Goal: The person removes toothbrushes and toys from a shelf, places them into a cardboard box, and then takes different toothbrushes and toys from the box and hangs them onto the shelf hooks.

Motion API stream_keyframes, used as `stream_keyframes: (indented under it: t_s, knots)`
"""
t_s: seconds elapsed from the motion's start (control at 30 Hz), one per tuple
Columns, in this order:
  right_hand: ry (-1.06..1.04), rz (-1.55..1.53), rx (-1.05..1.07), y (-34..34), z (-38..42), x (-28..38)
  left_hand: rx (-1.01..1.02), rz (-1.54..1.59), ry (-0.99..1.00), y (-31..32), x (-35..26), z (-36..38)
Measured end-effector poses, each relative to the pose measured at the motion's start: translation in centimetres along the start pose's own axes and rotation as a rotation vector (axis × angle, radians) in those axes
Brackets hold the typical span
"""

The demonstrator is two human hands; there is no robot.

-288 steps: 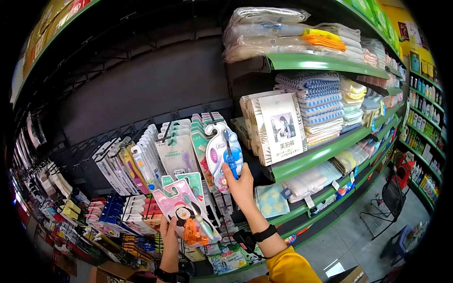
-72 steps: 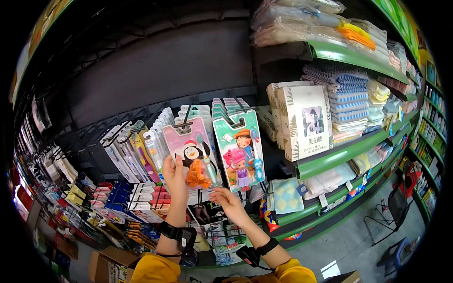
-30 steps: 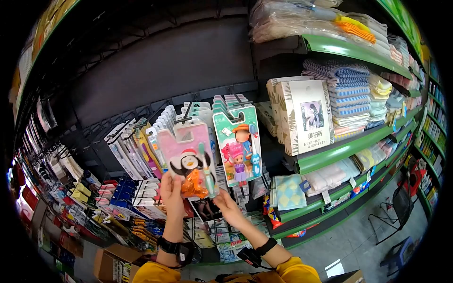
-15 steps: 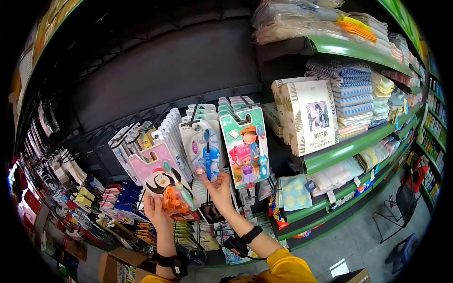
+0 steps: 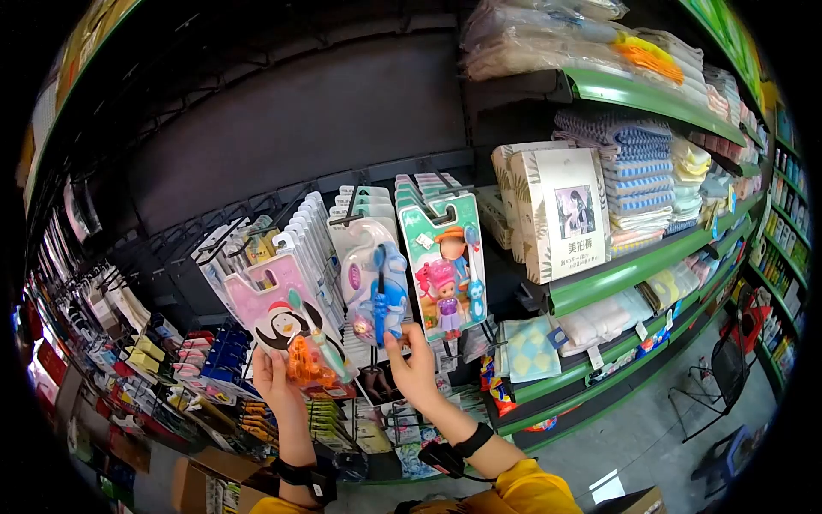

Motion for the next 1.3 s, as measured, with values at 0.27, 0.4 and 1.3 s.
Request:
stream_keyframes:
  t_s: [0.27,0.4,1.3]
  knots:
    - [-0.051,-0.156,-0.066,-6.3,4.3,2.8,0.263,-0.063,-0.075,5.1,1.8,0.2]
    - [-0.062,-0.161,-0.029,-7.3,4.3,3.3,0.242,0.029,-0.09,8.0,3.2,-0.2]
    - [0.171,-0.156,0.343,0.2,-1.6,1.0,0.325,-0.01,-0.172,8.0,9.8,-1.7]
Point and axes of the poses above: each hand's wrist, its own z-axis away from the middle knuckle, its own y-axis out of the palm, x = y × z, the point moved 6 cm from there along -z, towards the middle knuckle, and after that the axes turned 10 degrees about y, right-handed, at the moved point
